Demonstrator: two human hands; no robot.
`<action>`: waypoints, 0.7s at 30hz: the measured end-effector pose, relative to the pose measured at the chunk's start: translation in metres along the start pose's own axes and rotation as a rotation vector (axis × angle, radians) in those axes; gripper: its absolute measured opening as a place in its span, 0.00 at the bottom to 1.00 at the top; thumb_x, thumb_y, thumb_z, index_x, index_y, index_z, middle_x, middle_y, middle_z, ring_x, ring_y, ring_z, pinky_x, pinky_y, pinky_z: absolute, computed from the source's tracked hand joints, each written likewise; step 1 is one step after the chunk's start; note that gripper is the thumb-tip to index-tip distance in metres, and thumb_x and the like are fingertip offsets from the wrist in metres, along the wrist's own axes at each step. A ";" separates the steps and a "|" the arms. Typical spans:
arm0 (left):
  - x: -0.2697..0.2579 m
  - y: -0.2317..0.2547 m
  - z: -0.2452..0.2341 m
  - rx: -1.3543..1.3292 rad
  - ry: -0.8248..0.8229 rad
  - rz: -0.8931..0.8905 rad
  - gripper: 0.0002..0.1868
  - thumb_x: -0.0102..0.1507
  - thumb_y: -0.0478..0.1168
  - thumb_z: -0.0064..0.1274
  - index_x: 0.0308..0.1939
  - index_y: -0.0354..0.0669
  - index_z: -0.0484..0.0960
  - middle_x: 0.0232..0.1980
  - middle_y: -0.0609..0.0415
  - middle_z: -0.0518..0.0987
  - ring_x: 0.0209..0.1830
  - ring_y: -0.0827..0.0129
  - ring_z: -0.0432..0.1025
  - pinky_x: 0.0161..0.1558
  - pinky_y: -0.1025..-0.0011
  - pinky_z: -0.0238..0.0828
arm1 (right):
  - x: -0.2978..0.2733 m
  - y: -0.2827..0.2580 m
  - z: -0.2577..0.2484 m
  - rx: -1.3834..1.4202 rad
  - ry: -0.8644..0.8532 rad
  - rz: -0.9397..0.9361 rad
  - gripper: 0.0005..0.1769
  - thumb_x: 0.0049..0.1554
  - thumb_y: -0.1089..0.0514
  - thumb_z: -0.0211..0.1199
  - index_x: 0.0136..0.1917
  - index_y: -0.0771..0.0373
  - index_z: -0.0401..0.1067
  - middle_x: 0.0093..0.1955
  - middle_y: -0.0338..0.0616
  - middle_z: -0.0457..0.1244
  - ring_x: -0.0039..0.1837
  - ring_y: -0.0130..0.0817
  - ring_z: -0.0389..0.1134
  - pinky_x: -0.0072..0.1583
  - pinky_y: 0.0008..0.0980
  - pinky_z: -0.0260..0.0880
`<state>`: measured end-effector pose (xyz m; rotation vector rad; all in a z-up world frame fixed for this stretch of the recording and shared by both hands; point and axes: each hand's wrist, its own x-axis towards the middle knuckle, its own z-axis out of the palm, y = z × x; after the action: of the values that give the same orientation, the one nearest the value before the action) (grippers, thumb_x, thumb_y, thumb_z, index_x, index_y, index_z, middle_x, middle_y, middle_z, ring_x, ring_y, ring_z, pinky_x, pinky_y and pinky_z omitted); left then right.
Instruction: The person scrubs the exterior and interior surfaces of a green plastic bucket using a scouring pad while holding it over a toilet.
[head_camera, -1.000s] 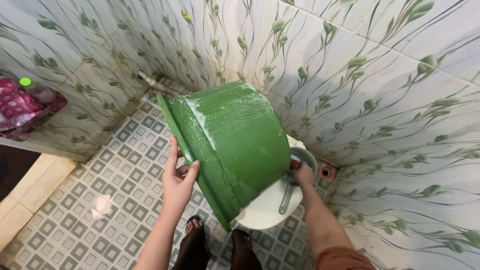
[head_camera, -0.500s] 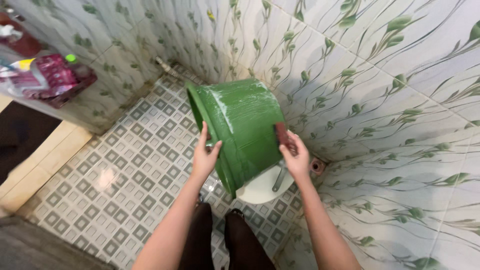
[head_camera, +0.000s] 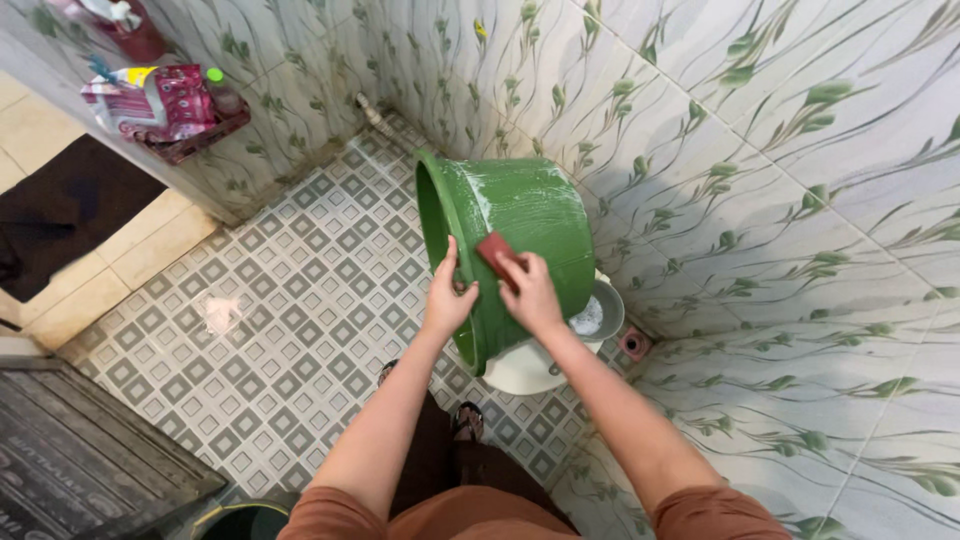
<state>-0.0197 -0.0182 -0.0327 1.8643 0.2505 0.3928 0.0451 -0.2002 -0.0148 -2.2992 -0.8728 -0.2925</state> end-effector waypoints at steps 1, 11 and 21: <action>-0.001 0.001 0.000 0.009 -0.001 -0.028 0.55 0.56 0.30 0.61 0.82 0.59 0.48 0.58 0.46 0.75 0.39 0.71 0.72 0.42 0.73 0.75 | -0.004 0.017 0.001 0.001 0.032 0.037 0.31 0.52 0.59 0.68 0.69 0.53 0.71 0.60 0.57 0.60 0.63 0.56 0.62 0.64 0.45 0.65; -0.004 0.021 0.006 -0.015 -0.024 -0.091 0.52 0.58 0.32 0.62 0.82 0.60 0.51 0.55 0.50 0.76 0.31 0.72 0.69 0.39 0.74 0.73 | -0.005 0.066 -0.001 0.024 0.194 0.346 0.27 0.57 0.56 0.67 0.69 0.52 0.72 0.55 0.53 0.61 0.57 0.48 0.66 0.61 0.43 0.68; -0.001 0.005 -0.009 -0.074 0.000 -0.147 0.52 0.56 0.30 0.61 0.81 0.62 0.54 0.55 0.47 0.78 0.31 0.77 0.69 0.38 0.75 0.74 | -0.014 0.060 -0.016 0.004 -0.004 0.129 0.31 0.52 0.59 0.68 0.69 0.50 0.73 0.62 0.57 0.58 0.63 0.53 0.63 0.64 0.44 0.66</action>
<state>-0.0243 -0.0128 -0.0256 1.7606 0.3658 0.2975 0.0741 -0.2516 -0.0382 -2.3409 -0.7226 -0.2296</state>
